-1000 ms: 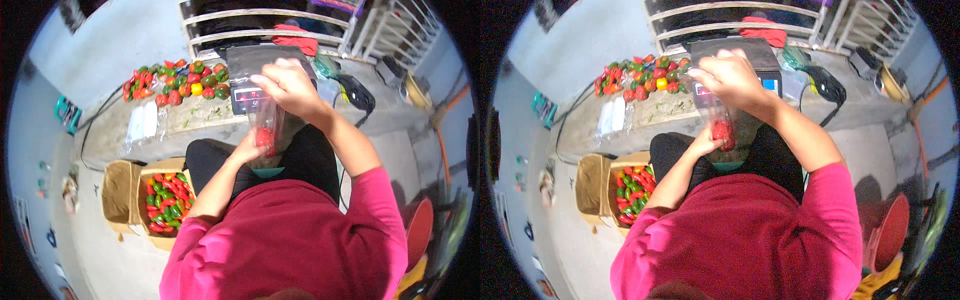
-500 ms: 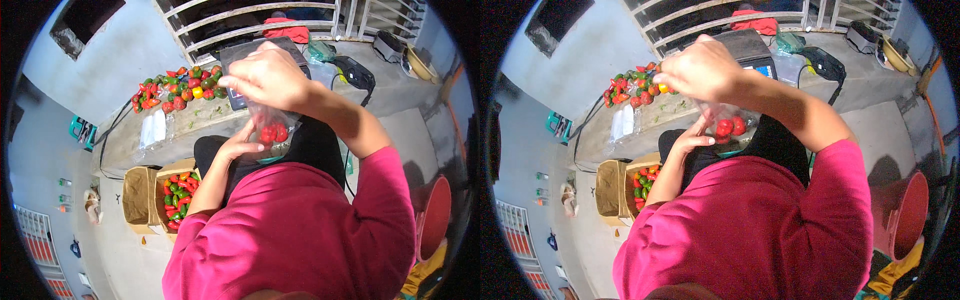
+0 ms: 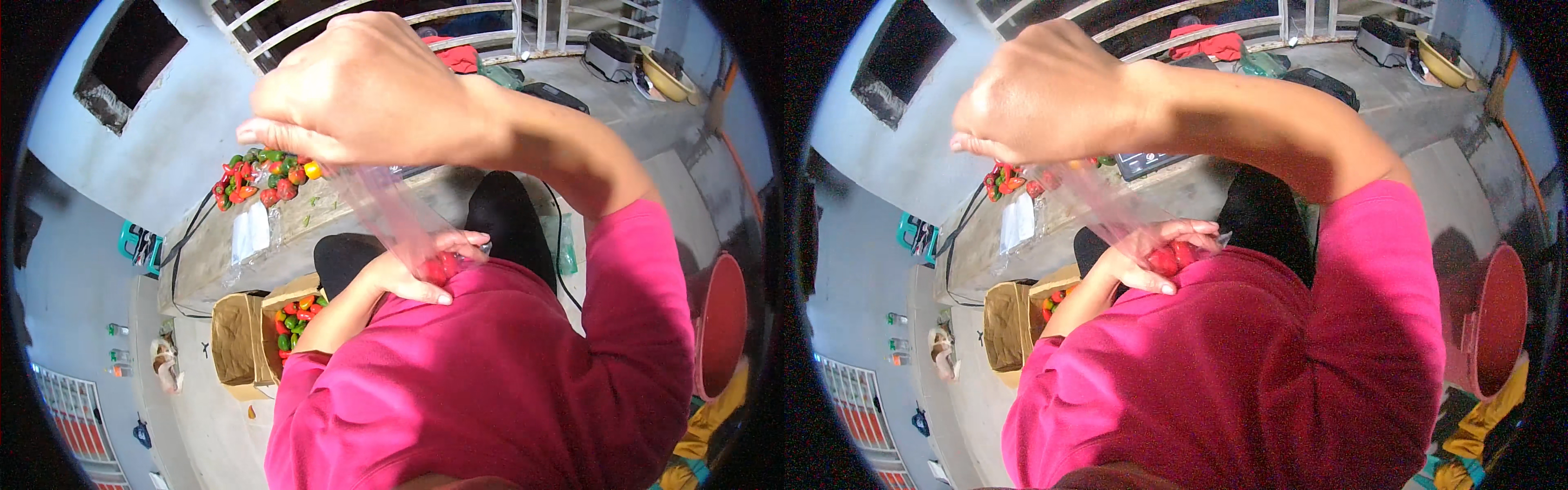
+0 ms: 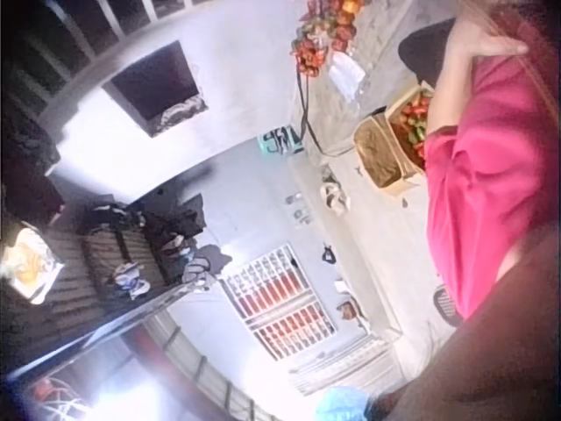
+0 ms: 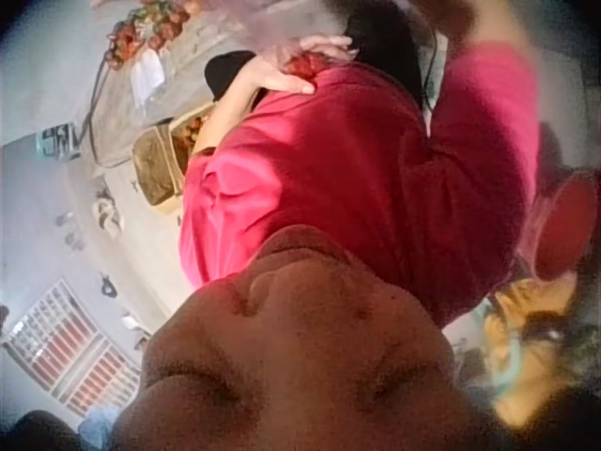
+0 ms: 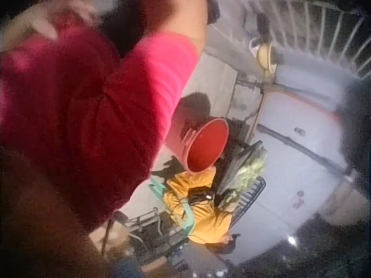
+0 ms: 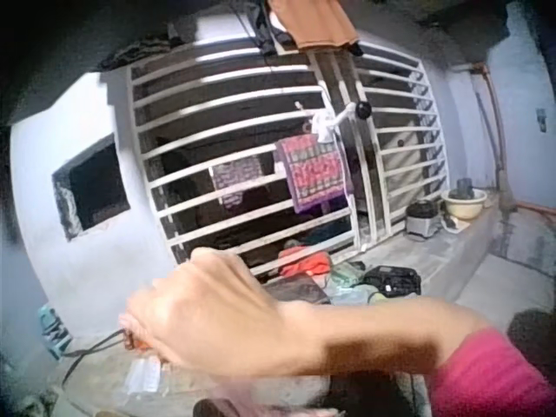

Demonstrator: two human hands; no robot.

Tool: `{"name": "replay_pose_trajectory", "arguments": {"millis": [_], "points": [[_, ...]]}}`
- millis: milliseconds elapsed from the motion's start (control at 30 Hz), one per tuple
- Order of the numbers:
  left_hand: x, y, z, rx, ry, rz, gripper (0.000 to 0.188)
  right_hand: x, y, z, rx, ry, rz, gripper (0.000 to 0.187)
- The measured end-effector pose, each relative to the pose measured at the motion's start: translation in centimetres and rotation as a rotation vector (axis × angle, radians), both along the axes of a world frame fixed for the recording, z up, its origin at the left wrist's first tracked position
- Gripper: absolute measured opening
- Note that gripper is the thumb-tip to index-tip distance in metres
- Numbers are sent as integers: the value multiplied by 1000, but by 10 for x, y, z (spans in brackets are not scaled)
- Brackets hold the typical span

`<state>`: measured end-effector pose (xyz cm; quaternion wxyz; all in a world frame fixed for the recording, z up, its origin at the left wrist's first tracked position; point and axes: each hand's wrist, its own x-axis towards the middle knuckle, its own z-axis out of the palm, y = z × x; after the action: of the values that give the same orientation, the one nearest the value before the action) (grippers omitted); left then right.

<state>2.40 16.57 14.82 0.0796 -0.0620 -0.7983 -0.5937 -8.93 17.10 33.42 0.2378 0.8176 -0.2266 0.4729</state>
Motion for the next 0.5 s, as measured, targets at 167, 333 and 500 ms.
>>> {"name": "replay_pose_trajectory", "arguments": {"millis": [167, 333, 500], "points": [[-5, 1, 14, -76, -41, 34, 51, 4, -24, 7, -127, -24, -63, 28], [-17, -14, 9, 123, 198, 23, 28, -7, -55, 7, -150, -15, -199, 26], [-9, -40, -11, 791, 329, 490, 45, -40, -19, 8, -161, -111, -159, 48]]}}
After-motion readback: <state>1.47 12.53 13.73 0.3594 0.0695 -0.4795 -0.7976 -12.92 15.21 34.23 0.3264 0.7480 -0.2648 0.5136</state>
